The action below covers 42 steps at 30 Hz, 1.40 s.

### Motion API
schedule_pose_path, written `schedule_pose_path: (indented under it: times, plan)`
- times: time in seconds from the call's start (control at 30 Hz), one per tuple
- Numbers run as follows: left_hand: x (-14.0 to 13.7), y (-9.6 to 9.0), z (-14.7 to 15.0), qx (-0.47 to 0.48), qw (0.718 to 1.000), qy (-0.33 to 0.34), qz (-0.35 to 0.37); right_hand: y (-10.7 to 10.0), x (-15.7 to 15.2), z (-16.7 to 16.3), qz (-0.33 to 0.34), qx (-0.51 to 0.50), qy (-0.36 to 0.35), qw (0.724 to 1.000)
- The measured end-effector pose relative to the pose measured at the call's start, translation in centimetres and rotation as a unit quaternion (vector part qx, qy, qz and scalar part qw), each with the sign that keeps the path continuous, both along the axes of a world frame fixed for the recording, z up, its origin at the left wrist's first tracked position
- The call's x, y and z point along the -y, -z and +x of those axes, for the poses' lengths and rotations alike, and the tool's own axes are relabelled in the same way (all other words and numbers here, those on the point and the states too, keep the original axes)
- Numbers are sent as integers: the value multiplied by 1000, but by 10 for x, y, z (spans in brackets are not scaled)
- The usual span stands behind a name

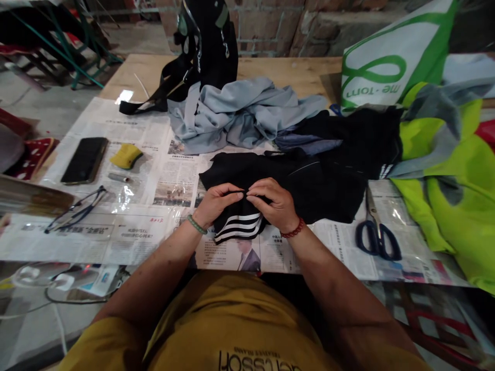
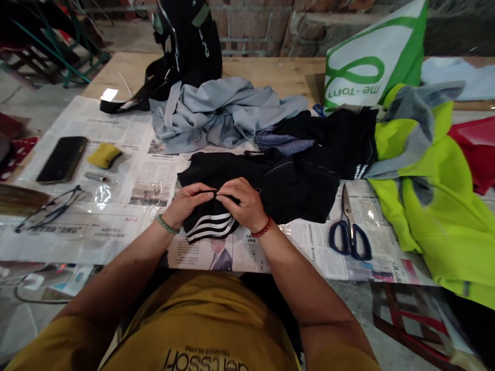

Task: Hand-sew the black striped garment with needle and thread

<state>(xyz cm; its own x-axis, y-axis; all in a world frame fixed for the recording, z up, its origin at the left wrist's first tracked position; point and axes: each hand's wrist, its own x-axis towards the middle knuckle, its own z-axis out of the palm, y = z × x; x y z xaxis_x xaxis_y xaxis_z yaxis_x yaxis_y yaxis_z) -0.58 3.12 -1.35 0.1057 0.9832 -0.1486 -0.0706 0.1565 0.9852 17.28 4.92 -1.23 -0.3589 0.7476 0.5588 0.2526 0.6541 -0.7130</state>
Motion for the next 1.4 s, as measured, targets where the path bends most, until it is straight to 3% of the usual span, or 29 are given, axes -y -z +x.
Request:
schedule_pose_path:
  times: [0.13,0.4,0.57,0.9,1.1,1.27,1.4]
  plan:
    - [1,-2,0,21,1000,7,8,-1,0,-1,-50,-11,14,999]
    - [1,1,0,46,999,19,22,0,-1,-1,-49,-37,5,998]
    - [-1,3,-1,28,998,40,47,3,-2,-1,-90,-83,1,992]
    - [-1,2,-2,14,998,48,43,7,-6,2,-224,-218,-1,950]
    - [0,1,0,4,998,55,41,5,1,-3,-254,-172,-2,952]
    - [0,0,1,22,999,36,-13,3,2,-4,-256,-124,0,959]
    - [2,-1,3,30,999,35,-26,4,0,-6,-267,-162,22,950]
